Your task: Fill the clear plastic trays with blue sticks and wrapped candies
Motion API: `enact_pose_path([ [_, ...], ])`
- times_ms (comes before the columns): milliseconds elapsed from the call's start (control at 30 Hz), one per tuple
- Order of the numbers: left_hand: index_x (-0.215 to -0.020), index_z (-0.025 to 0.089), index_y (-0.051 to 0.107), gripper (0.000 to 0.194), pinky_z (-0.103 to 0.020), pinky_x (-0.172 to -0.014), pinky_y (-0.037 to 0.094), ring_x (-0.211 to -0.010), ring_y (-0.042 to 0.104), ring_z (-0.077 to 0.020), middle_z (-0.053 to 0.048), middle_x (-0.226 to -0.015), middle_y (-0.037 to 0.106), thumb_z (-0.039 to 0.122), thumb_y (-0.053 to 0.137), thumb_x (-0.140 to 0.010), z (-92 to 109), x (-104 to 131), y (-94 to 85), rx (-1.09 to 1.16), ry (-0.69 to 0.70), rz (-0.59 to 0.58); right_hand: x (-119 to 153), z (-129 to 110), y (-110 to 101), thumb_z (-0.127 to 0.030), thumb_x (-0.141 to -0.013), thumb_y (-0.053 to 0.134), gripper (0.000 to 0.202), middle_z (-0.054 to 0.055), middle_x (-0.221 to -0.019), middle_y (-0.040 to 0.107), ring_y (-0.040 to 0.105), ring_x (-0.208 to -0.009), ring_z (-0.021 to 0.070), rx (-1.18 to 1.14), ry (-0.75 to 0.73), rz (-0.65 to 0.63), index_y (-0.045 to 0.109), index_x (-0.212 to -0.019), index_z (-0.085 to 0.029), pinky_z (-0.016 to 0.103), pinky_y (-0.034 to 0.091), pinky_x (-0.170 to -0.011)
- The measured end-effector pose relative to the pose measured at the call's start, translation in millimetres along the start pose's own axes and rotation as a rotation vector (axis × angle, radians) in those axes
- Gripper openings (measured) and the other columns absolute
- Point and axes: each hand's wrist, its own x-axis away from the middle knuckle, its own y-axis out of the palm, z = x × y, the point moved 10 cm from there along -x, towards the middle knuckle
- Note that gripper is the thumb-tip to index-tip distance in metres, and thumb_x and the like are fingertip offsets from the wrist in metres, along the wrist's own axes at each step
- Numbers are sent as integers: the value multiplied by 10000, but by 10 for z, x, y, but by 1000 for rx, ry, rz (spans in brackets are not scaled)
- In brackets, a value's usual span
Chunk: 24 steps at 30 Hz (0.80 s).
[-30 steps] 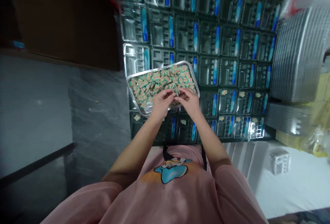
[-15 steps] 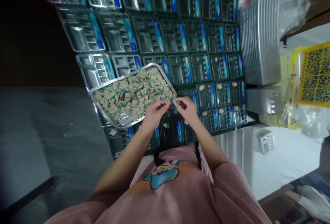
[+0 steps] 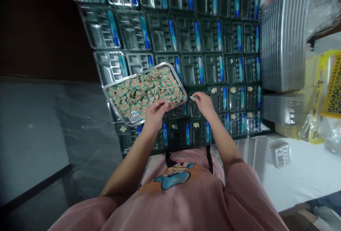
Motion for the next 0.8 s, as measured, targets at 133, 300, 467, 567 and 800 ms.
enact_pose_path([
  [133,-887,181,705,305,-304,-743,542,-767,682,-167,-49,-868,737,414,748,-696,-17,-6,-88,14,-9,32,-98,-7,100,-217,-856,597,129,37,-906,636,578,-788,161,164,26,-70,713,-913,-207,302,449,-798],
  [300,-899,183,711,300,-304,-758,535,-773,680,-167,-49,-876,739,408,744,-703,7,-19,-142,36,8,37,-122,24,111,-206,-857,605,135,58,-916,591,573,-822,177,261,41,-31,729,-909,-188,305,449,-793],
  [467,-858,178,701,277,-319,-801,523,-795,678,-177,-42,-830,724,400,744,-699,72,-16,-181,32,9,55,-104,-7,132,-201,-881,564,166,55,-859,579,561,-765,178,293,35,-11,729,-874,-182,304,439,-743],
  [567,-856,175,699,274,-327,-802,520,-773,671,-173,-37,-813,719,396,742,-698,97,-24,-199,36,14,52,-99,-38,137,-190,-886,555,175,59,-840,578,553,-761,183,324,36,-10,724,-844,-172,300,422,-715],
  [800,-856,189,717,268,-307,-778,531,-736,673,-154,-32,-846,723,407,746,-702,147,-64,-229,32,34,27,-121,-115,41,-177,-865,575,145,55,-803,579,519,-766,191,397,6,66,676,-763,-187,302,383,-689],
])
